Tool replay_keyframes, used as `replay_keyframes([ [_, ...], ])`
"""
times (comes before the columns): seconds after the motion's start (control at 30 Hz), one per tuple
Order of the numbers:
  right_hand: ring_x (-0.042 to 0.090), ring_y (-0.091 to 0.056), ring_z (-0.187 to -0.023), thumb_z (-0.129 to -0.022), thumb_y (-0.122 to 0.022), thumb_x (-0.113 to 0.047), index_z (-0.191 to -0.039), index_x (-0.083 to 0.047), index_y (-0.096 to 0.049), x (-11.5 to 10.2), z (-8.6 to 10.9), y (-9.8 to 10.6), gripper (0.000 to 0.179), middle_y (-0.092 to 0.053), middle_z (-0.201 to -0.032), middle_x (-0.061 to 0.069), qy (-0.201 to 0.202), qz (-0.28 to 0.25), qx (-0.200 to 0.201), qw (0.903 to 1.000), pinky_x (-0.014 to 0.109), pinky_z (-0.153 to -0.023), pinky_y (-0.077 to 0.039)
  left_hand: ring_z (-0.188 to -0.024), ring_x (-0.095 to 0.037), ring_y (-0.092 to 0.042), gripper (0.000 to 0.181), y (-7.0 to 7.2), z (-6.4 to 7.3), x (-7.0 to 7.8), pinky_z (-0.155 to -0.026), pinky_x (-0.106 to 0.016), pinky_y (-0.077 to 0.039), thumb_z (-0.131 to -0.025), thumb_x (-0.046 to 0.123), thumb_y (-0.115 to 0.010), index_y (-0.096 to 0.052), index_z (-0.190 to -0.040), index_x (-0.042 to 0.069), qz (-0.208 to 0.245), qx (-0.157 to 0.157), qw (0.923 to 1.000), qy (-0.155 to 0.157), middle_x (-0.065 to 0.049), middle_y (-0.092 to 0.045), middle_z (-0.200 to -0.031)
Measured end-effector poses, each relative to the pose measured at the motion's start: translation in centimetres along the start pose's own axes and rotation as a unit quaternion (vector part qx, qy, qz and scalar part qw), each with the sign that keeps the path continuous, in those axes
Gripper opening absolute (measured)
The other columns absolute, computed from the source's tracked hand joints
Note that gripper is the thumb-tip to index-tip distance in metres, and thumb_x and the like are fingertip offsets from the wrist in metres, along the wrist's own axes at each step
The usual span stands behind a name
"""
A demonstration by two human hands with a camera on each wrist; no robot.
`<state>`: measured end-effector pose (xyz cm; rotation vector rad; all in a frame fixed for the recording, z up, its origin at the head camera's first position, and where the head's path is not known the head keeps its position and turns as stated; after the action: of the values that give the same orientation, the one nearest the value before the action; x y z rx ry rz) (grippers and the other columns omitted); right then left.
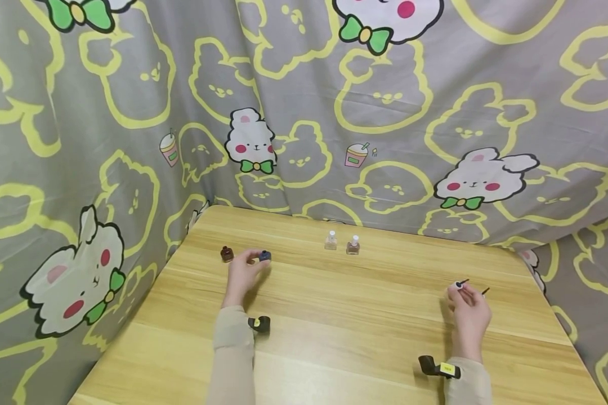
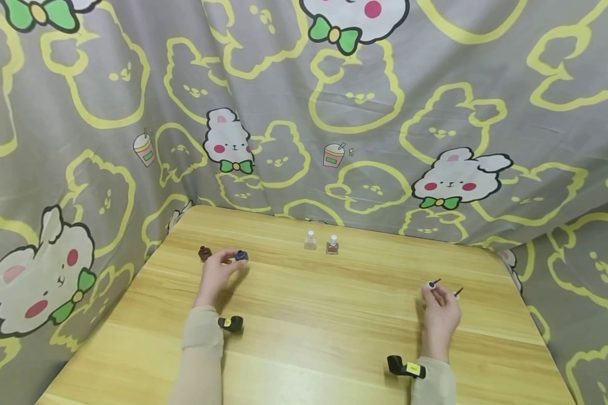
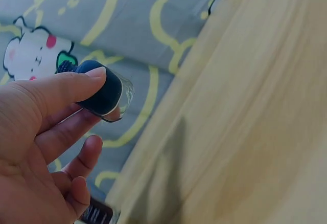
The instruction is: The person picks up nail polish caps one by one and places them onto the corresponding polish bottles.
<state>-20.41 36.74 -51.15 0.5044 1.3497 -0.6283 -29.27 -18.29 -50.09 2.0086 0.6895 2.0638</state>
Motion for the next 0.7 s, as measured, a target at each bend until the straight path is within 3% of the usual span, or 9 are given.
replay_keyframes([
  [0.3,-0.011,-0.061,-0.068,-0.086,-0.072,-0.012,-0.102,-0.016,-0.061,-1.4,0.7,-1.1,0.019,-0.065,-0.072,-0.03,0.019,0.005,-0.018,0.9996,0.011,-0.059,-0.048,-0.102,-0.029,-0.059,0.033,-2.6,0.0,2.6,-0.084,-0.036,-0.047,-0.082,0.018,-0.078,-0.07,-0.112,0.009,0.008,-0.001,0.9991,-0.042,-0.012,-0.07,-0.116],
  [0.7,-0.011,-0.06,-0.067,-0.086,-0.073,-0.012,-0.099,-0.021,-0.065,-2.4,1.5,-3.0,0.018,-0.066,-0.074,-0.031,0.05,0.026,-0.045,0.9974,0.011,-0.056,-0.043,-0.098,-0.027,-0.059,0.029,-6.5,0.7,5.1,-0.085,-0.035,-0.046,-0.08,0.016,-0.079,-0.072,-0.108,0.012,0.049,-0.02,0.995,-0.085,-0.009,-0.072,-0.111],
])
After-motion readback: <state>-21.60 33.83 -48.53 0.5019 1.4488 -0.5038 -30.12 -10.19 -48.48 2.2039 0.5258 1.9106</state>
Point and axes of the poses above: each hand's wrist, its own z-axis away from the middle knuckle, its own y-axis out of the back of the hand, x = y × z, the point moved 9 cm from there along -z, towards the middle knuckle
